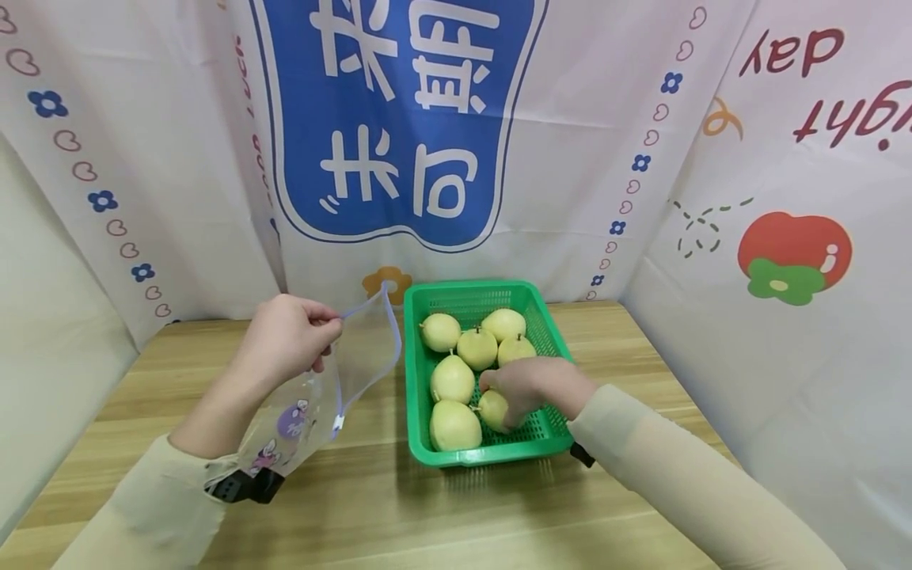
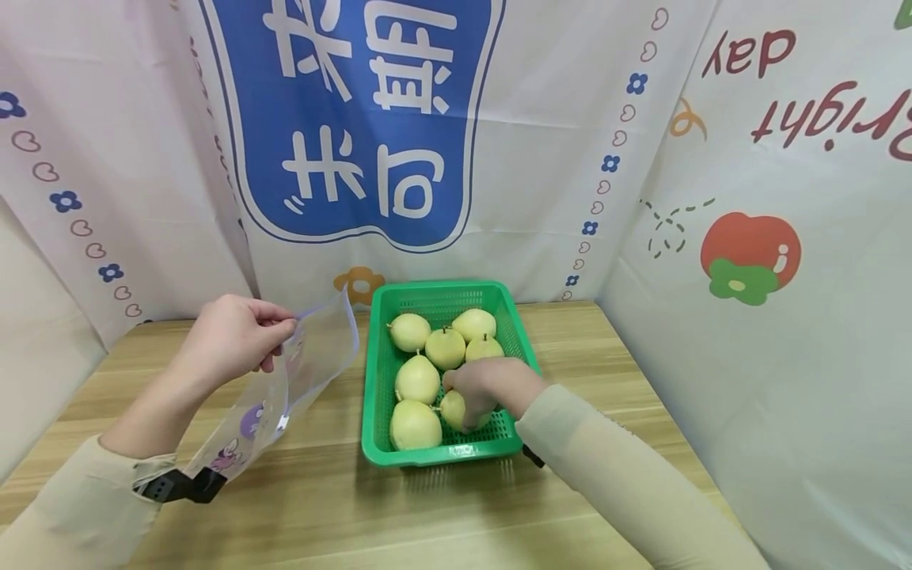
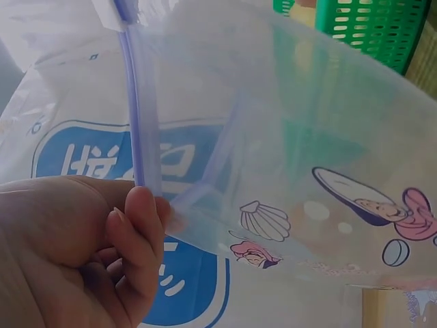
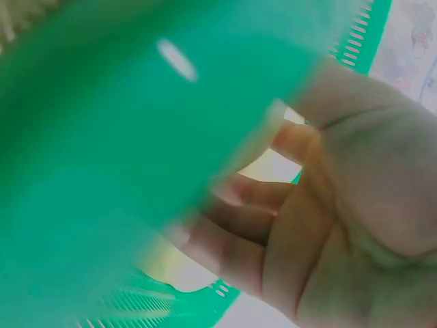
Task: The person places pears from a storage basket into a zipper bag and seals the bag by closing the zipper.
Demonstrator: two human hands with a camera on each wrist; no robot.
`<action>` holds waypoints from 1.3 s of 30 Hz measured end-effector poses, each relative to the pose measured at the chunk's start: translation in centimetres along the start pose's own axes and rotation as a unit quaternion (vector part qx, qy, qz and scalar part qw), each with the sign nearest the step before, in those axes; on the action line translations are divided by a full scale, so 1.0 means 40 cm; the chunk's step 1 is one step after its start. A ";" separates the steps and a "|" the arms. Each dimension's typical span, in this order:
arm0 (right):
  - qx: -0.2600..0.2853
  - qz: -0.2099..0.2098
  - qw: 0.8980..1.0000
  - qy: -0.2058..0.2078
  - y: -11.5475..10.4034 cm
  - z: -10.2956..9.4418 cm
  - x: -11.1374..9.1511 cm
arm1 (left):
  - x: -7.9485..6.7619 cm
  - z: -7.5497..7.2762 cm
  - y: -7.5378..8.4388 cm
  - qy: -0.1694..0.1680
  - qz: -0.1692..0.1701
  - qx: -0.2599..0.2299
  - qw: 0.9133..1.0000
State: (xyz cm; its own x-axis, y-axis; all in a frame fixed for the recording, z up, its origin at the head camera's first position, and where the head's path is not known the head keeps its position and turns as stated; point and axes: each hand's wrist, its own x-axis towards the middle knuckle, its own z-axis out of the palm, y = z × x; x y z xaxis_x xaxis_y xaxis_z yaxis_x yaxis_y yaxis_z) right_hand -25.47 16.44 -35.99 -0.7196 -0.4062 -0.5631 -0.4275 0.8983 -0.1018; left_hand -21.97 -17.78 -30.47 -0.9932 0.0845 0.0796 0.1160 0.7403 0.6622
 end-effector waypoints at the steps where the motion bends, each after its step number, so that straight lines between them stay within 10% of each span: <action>1: -0.002 -0.007 1.000 0.003 0.002 -0.006 -0.001 | 0.000 0.000 -0.001 0.000 0.000 -0.003 1.000; 11: 0.054 -0.082 0.979 0.176 0.022 -0.133 -0.066 | 0.007 0.003 -0.005 -0.004 -0.002 -0.014 1.000; 17: 0.246 -0.168 0.912 0.280 -0.031 -0.174 -0.078 | 0.012 0.013 0.011 -0.013 -0.004 -0.017 1.000; 21: 0.366 -0.230 0.859 0.273 -0.100 -0.170 -0.058 | 0.012 0.026 0.028 -0.013 0.003 -0.029 0.999; 23: 0.385 -0.251 0.849 0.259 -0.133 -0.163 -0.047 | 0.011 0.031 0.036 -0.007 0.009 -0.038 0.999; 31: 0.230 -0.221 0.915 0.245 -0.198 -0.115 -0.013 | -0.012 0.016 0.045 0.028 0.008 -0.081 0.996; 39: 0.198 -0.212 0.927 0.239 -0.220 -0.105 -0.012 | -0.018 0.009 0.039 0.021 0.013 -0.098 0.995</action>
State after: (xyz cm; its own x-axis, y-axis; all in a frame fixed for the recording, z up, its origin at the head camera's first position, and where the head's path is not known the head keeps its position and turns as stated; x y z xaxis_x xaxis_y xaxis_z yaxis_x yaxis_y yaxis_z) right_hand -23.65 8.04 -31.37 -0.7339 -0.6791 0.0137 -0.5606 0.5942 -0.5768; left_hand -21.05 -16.44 -29.77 -0.9894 0.0714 0.1263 0.1439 0.5940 0.7915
